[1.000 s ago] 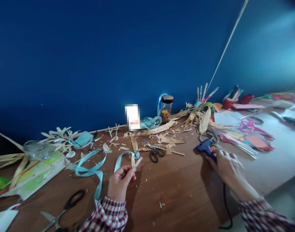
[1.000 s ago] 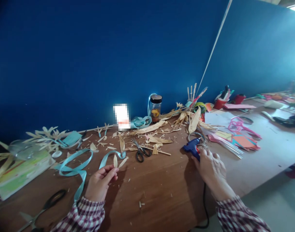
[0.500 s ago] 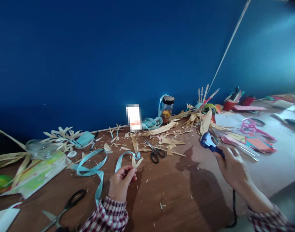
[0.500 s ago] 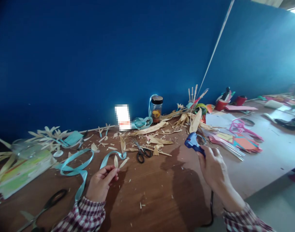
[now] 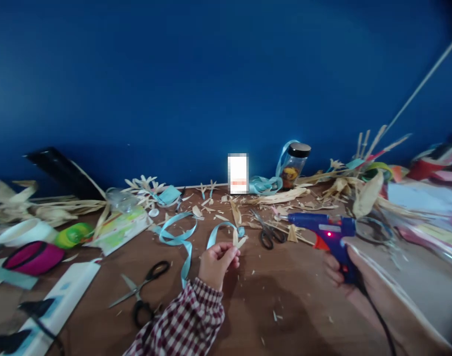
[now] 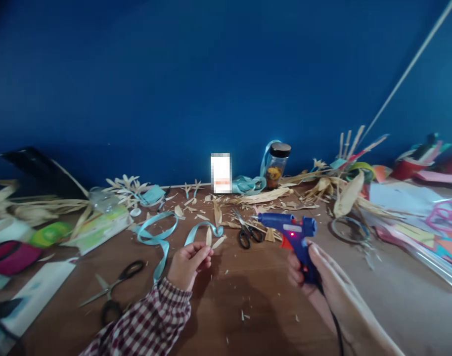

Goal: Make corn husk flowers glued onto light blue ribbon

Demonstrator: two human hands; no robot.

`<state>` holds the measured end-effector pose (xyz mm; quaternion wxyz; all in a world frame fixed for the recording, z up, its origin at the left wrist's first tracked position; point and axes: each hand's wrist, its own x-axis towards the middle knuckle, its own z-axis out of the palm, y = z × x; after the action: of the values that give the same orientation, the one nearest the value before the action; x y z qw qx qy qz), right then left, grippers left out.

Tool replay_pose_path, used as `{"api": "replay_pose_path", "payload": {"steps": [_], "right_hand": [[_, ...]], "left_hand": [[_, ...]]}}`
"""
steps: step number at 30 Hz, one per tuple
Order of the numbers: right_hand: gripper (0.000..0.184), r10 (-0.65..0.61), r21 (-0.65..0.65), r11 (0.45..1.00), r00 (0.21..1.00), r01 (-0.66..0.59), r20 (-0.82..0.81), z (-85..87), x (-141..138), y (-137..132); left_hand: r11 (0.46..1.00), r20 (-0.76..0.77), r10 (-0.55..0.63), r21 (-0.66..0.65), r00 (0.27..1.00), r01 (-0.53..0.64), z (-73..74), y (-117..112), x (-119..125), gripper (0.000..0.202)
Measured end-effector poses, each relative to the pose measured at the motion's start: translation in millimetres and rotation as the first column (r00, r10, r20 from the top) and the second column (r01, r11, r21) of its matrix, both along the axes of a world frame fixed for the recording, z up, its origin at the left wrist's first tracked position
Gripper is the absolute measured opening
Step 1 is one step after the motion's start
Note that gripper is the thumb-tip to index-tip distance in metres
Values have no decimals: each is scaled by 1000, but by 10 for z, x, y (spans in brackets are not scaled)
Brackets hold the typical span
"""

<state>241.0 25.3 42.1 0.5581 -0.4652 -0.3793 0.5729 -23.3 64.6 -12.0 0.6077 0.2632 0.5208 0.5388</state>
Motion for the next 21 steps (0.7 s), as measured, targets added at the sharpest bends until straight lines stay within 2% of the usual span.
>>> {"api": "replay_pose_path", "payload": {"steps": [2,3,8,21], "right_hand": [[23,87,-63,993,989,-95,-120,-20,-235,-34],[22,118,-76,989,984,-128,-131,-34,-334,-45],[30,260,-22,966,962,-259,80,-109,-622,-21],[34,319,-49,948,925,-315,205,-133,-681,-18]], "left_hand": [[1000,22,12,-8,1000,-11,21,1,-1,31],[1000,33,12,-13,999,-12,33,1,-1,32],[999,82,17,-34,997,-14,88,4,-13,33],[999,111,34,-38,993,-30,21,30,-27,27]]}}
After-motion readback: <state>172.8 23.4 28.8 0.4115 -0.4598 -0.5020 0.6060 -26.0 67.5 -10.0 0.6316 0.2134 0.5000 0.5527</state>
